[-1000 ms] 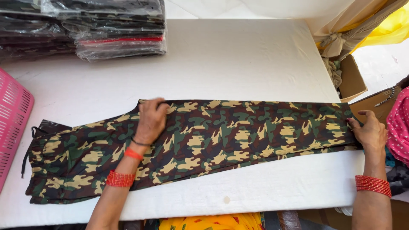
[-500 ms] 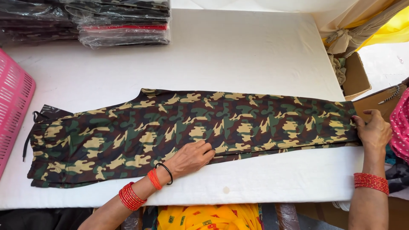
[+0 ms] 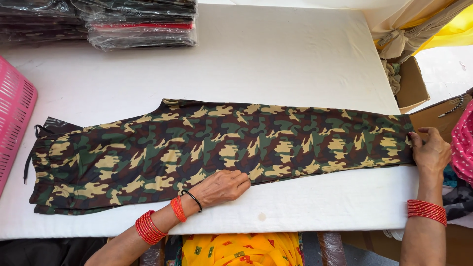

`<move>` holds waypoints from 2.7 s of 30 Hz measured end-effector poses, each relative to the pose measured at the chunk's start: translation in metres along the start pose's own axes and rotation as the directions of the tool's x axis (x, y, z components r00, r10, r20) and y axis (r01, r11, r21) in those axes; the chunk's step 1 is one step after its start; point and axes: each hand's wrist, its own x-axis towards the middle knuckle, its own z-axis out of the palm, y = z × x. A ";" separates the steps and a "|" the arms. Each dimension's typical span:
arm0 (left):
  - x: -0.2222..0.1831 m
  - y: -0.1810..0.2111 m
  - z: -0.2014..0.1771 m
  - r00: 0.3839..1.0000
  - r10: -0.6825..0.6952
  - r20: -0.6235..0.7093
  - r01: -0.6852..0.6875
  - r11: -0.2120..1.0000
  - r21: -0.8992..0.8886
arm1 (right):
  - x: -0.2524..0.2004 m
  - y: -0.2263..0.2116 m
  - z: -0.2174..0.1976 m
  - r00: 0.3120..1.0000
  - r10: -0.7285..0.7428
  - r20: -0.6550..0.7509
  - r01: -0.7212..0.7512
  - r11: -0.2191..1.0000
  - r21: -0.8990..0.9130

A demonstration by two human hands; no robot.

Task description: The person folds a pair of camouflage-patterned pants on a white table, places them into a clear plastic bag, and seals it. They then unfold a second pair of camouflage pants, fold them neatly, and place them on the table.

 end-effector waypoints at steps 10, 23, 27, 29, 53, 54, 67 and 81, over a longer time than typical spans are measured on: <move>0.006 0.001 -0.012 0.999 -0.049 -0.004 0.047 0.980 -0.192 | -0.005 -0.011 -0.014 0.994 0.083 0.072 -0.079 0.996 -0.051; -0.033 -0.121 -0.007 0.703 -0.660 -0.263 0.711 0.657 0.252 | 0.002 -0.159 -0.027 0.787 -0.576 0.222 0.472 0.793 0.385; -0.064 -0.178 -0.011 0.629 -0.755 0.184 0.754 0.650 0.089 | 0.025 -0.086 0.021 0.915 -0.221 0.338 0.167 0.969 0.180; -0.083 -0.210 -0.002 0.593 -0.795 0.127 0.791 0.605 0.094 | 0.030 -0.068 0.031 0.944 -0.145 0.296 0.106 0.984 0.145; -0.125 -0.125 -0.032 0.572 -0.784 -0.242 0.820 0.540 0.190 | 0.023 -0.065 0.029 0.976 -0.136 0.168 0.097 0.970 0.223; -0.138 -0.118 -0.052 0.422 -0.901 -0.106 0.880 0.378 0.287 | 0.023 -0.065 0.031 0.977 -0.108 0.185 0.069 0.976 0.205; -0.152 -0.105 -0.051 0.592 -0.804 -0.058 0.806 0.591 0.045 | 0.023 -0.069 0.025 0.973 -0.109 0.204 0.065 0.976 0.208; -0.063 -0.153 -0.006 0.536 -0.844 -0.031 0.844 0.536 0.013 | 0.023 -0.068 0.029 0.975 -0.098 0.197 0.058 0.979 0.196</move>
